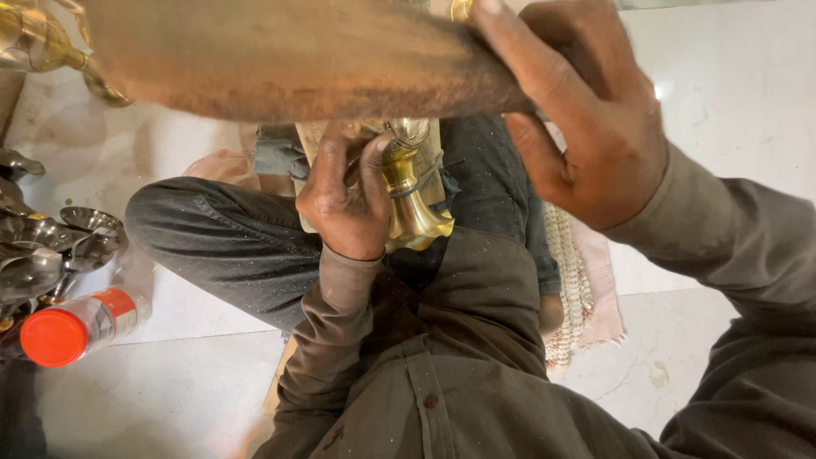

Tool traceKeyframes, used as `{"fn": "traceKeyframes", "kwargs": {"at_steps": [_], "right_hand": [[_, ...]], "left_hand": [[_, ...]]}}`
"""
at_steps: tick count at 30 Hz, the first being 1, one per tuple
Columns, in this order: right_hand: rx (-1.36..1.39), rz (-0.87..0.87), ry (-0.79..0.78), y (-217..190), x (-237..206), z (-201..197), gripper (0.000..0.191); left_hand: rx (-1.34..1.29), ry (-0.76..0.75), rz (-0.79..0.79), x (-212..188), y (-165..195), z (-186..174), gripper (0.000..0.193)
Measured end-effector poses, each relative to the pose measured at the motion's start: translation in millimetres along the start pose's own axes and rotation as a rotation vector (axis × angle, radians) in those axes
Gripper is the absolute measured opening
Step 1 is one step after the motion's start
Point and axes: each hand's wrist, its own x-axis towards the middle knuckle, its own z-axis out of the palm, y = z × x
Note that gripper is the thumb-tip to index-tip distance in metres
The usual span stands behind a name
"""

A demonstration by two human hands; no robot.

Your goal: The person sits cross-legged on the floor holding a chisel against a brass vase resting on a wooden board, tapping the chisel with a wooden mallet to engrave a decorative pattern into the vase surface. They reposition the vase and chisel repeatedly to work on different areas of the design.

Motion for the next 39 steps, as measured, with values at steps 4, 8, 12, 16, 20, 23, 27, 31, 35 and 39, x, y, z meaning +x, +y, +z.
{"fn": "traceKeyframes", "kwargs": {"at_steps": [4, 8, 12, 16, 20, 23, 27, 31, 35, 39], "right_hand": [[-0.049, -0.005, 0.006, -3, 0, 6, 0.046], [0.171, 0.105, -0.002, -12, 16, 4, 0.048], [-0.246, -0.071, 0.011, -10, 17, -16, 0.047], [-0.18, -0.048, -0.028, -13, 7, -15, 0.049], [0.222, 0.145, 0.065, -14, -2, 7, 0.051], [0.28, 0.141, 0.059, -9, -9, 11, 0.054], [-0.005, 0.005, 0.064, -6, -3, 3, 0.049], [-0.064, -0.031, 0.013, -7, 10, -3, 0.046], [0.144, 0.033, 0.048, -11, 4, -1, 0.049], [-0.244, -0.063, -0.005, -13, -6, -3, 0.046]], "left_hand": [[0.047, 0.025, 0.079, 1, -4, 0, 0.02], [-0.008, 0.01, 0.041, -4, -8, 0, 0.018], [0.111, 0.068, 0.148, -7, -9, 0, 0.019], [0.046, 0.046, 0.056, -7, -5, 1, 0.02], [0.023, 0.02, 0.08, -4, -3, -1, 0.022], [0.035, 0.006, 0.067, -4, -4, -2, 0.019], [0.066, 0.075, 0.062, -6, -8, 1, 0.015], [-0.001, 0.054, 0.053, -12, -12, 0, 0.015], [0.112, 0.087, 0.098, -15, -16, 2, 0.014], [-0.037, 0.046, 0.038, -18, -16, 1, 0.017]]}}
